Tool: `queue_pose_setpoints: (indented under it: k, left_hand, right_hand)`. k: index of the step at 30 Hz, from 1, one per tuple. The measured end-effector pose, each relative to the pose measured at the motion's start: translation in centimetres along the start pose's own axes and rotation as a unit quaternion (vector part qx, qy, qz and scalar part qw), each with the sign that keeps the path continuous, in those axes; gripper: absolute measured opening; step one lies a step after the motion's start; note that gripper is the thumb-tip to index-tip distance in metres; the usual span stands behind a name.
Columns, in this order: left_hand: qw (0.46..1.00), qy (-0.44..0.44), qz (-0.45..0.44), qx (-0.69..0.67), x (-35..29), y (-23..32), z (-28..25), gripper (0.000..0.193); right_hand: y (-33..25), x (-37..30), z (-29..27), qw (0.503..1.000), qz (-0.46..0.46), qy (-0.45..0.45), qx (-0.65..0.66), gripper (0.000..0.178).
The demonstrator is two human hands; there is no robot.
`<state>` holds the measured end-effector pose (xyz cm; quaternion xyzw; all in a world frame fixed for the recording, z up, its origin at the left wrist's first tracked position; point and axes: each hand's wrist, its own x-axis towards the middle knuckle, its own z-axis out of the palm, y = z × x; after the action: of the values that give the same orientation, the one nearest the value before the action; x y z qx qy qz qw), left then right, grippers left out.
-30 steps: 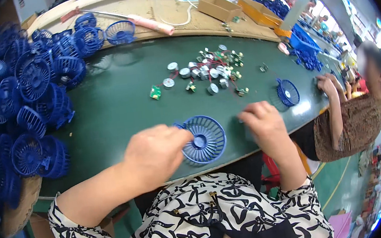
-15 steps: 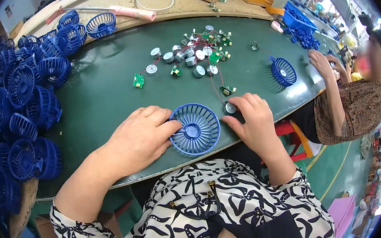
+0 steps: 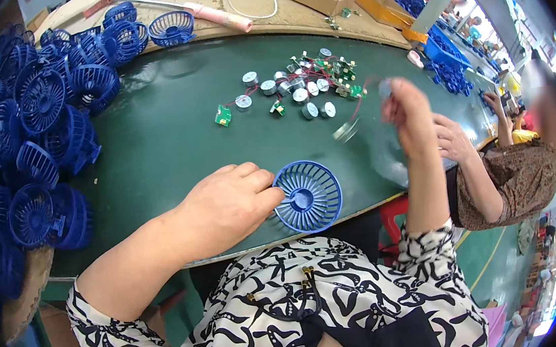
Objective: The person assembles mini fans by picking up plastic fan grilles, inserting motors and circuit boards into them by hand, and setting the assembled units on the table.
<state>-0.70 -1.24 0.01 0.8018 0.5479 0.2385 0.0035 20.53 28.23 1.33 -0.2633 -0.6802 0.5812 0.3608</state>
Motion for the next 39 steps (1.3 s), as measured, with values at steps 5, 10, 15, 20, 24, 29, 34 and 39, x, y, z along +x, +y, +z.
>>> queue_pose_setpoints:
  k: [5,10,15,20,24,29,34,39]
  left_hand:
    - [1.0,-0.011,-0.002,-0.009,0.0,0.5,-0.1,0.015]
    - [0.999,-0.029,-0.014,-0.02,0.0,0.4,-0.4,0.027]
    - [0.999,-0.015,-0.012,-0.026,0.2,0.6,-0.2,0.026]
    - [1.0,0.003,0.0,-0.015,0.2,0.7,0.1,0.024]
    - [1.0,-0.013,0.004,-0.003,0.1,1.0,0.2,0.022]
    - [1.0,-0.01,0.01,0.021,-0.2,0.5,0.0,0.02]
    - [1.0,0.004,-0.003,0.014,-0.5,0.4,0.1,0.018]
    - [1.0,-0.021,0.007,-0.001,0.0,0.6,0.8,0.013]
  right_hand:
    - [-1.6,-8.5,5.6,0.996,0.03,-0.049,-0.062,0.018]
    - [-4.4,-10.7,8.4,0.868,-0.272,-0.203,-0.362,0.031]
    - [-4.3,-11.2,9.4,0.811,-0.299,-0.255,-0.434,0.035]
    - [-4.4,-10.8,9.5,0.784,-0.302,-0.292,-0.457,0.035]
    - [-5.2,-10.6,9.6,0.773,-0.256,-0.316,-0.486,0.034]
    - [-5.5,-10.7,10.7,0.738,-0.242,-0.33,-0.537,0.031]
    - [-4.6,-11.6,9.4,0.793,-0.299,-0.296,-0.441,0.051]
    - [-1.1,-14.1,7.9,0.769,-0.364,-0.257,-0.458,0.059]
